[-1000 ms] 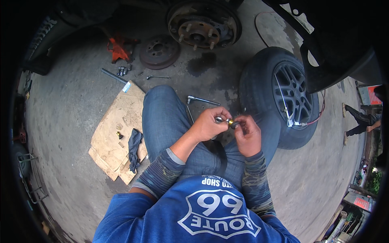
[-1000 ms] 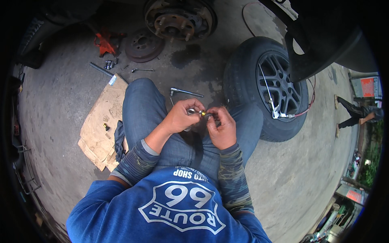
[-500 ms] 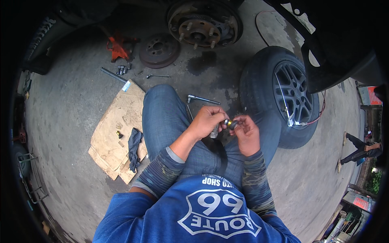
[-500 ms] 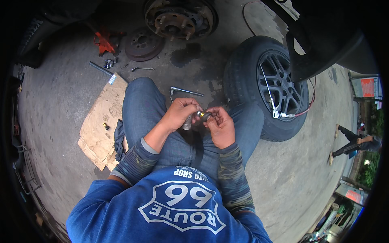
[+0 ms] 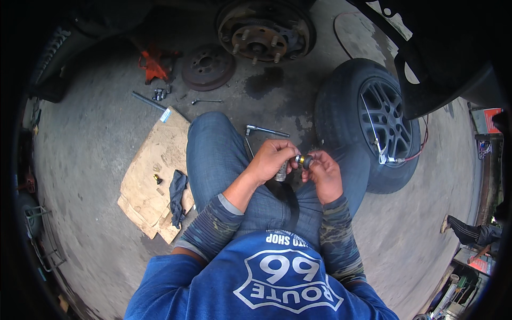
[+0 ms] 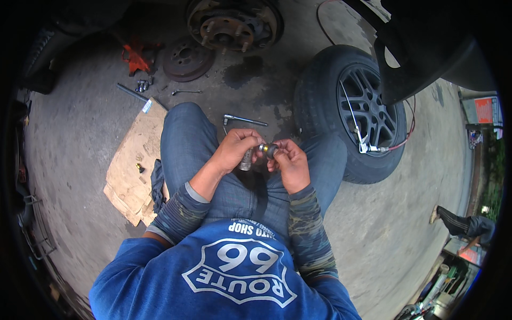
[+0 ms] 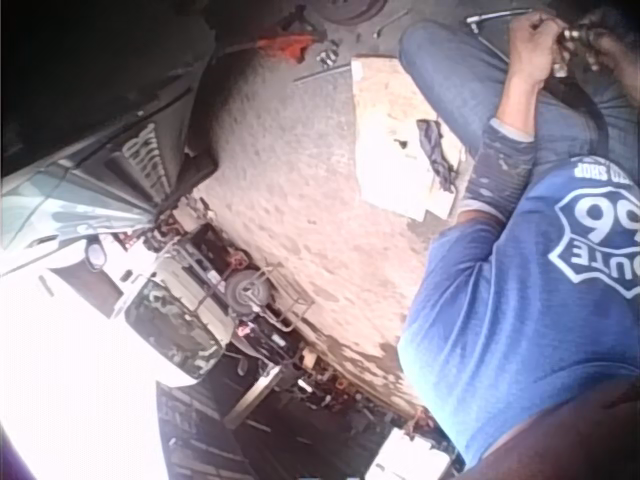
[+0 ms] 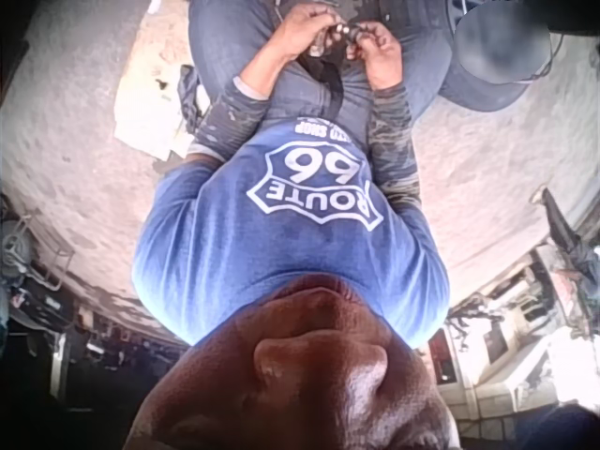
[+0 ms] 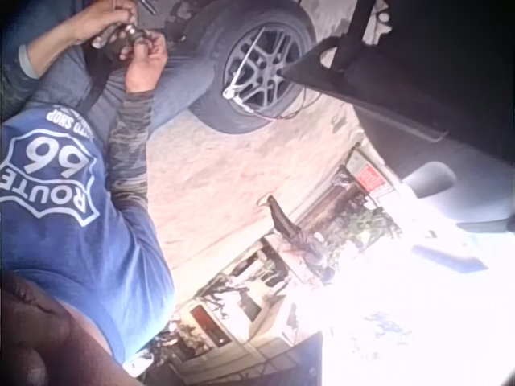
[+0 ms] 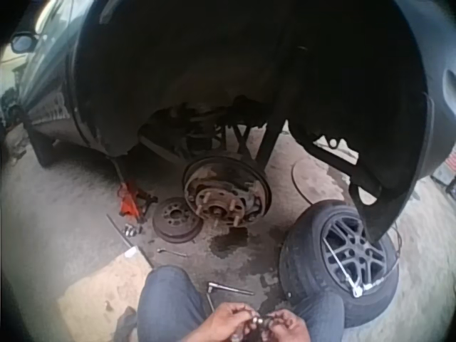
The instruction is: The person walks through a garage, picks up a small car part, and sits on the floor to work on it. They use a tool to manipulate the part, possibly tightening or adjusting it.
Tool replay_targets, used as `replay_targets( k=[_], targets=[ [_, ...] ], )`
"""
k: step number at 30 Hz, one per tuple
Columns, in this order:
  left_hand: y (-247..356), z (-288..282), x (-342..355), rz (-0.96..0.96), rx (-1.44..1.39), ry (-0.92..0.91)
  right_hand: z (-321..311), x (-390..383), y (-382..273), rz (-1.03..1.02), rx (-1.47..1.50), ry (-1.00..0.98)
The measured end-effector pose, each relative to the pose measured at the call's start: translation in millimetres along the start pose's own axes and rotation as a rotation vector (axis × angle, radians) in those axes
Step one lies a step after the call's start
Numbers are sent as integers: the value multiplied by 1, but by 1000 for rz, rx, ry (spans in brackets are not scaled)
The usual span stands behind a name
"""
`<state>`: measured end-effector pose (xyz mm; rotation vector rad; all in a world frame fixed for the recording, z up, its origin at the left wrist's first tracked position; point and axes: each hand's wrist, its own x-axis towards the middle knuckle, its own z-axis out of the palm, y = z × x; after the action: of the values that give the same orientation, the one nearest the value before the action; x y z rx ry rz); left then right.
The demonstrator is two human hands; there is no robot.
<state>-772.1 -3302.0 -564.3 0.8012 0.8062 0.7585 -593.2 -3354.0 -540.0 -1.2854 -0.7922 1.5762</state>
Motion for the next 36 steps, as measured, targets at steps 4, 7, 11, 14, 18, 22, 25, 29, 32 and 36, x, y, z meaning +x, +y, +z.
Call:
replay_targets(
  k=[4, 7, 11, 14, 18, 22, 25, 29, 32, 36],
  targets=[
    [2, 0, -1, -21, -8, -11, -2, 0, -1, 70, 121, 18],
    [3, 1, -2, -28, -6, -21, -3, 0, -2, 114, 175, 30],
    [2, 2, -3, -25, 17, -27, -4, -1, -2, 132, 198, 28],
    [1, 1, -2, -37, 21, -34, -5, -1, -2, 113, 204, 12],
    [0, 2, 0, -23, 30, -38, -3, 0, -3, 40, 186, -20],
    [1, 3, 0, 17, 24, -40, -3, 0, -2, -37, 123, -64],
    [3, 3, -1, 12, 27, -45, -6, 1, 0, -91, 88, -85],
    [2, 3, 0, 7, 35, -47, -6, 3, 4, -143, 54, -86],
    [0, 3, 1, 22, 34, -35, -5, 4, 4, -161, 36, -80],
    [-1, 3, 1, 30, 18, -31, -6, 2, 1, -111, 9, -81]
  ],
)
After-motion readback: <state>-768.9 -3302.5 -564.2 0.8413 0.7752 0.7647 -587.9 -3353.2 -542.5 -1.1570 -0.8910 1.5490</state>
